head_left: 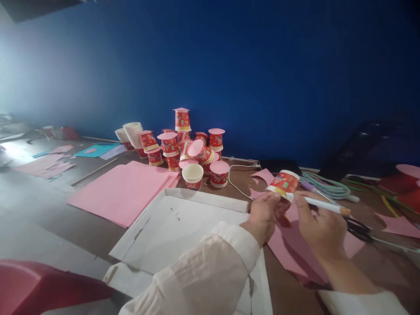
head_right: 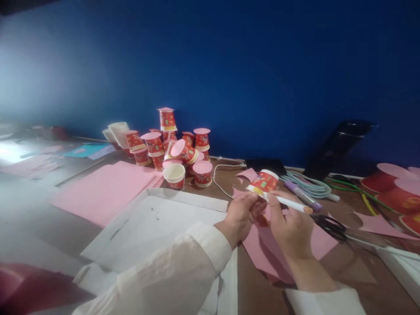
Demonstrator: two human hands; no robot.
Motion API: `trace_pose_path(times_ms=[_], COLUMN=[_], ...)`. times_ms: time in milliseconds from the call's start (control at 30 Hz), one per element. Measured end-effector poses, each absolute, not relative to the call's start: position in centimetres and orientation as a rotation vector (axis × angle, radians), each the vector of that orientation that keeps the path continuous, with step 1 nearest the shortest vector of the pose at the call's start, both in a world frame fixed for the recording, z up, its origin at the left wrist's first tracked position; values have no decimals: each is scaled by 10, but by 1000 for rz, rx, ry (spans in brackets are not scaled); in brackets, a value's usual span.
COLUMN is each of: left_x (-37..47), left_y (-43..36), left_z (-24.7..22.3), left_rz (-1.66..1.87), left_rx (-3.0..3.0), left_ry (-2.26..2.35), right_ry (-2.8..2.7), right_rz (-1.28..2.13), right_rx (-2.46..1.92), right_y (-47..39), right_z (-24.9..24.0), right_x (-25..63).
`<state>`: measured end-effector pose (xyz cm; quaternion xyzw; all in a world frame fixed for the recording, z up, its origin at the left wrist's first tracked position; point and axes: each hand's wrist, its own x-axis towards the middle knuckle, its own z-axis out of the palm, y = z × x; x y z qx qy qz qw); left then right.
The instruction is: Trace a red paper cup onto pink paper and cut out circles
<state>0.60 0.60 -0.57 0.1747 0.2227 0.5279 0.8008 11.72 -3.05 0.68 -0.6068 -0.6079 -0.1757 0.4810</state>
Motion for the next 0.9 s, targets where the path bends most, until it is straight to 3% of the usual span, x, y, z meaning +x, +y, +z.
trace_pose_path(times_ms=[600,900], left_x=[5,1], left_y=[5,5], left_z=[-2,5], left_rz=[1111,1081], left_rx=[334,243], left_ry=[497,534], right_ry=[-1421,-1352], right_rz=[-470,-317], right_rx=[-1586,-1558], right_y=[-30,-35], right_z=[3,15], right_x=[120,113])
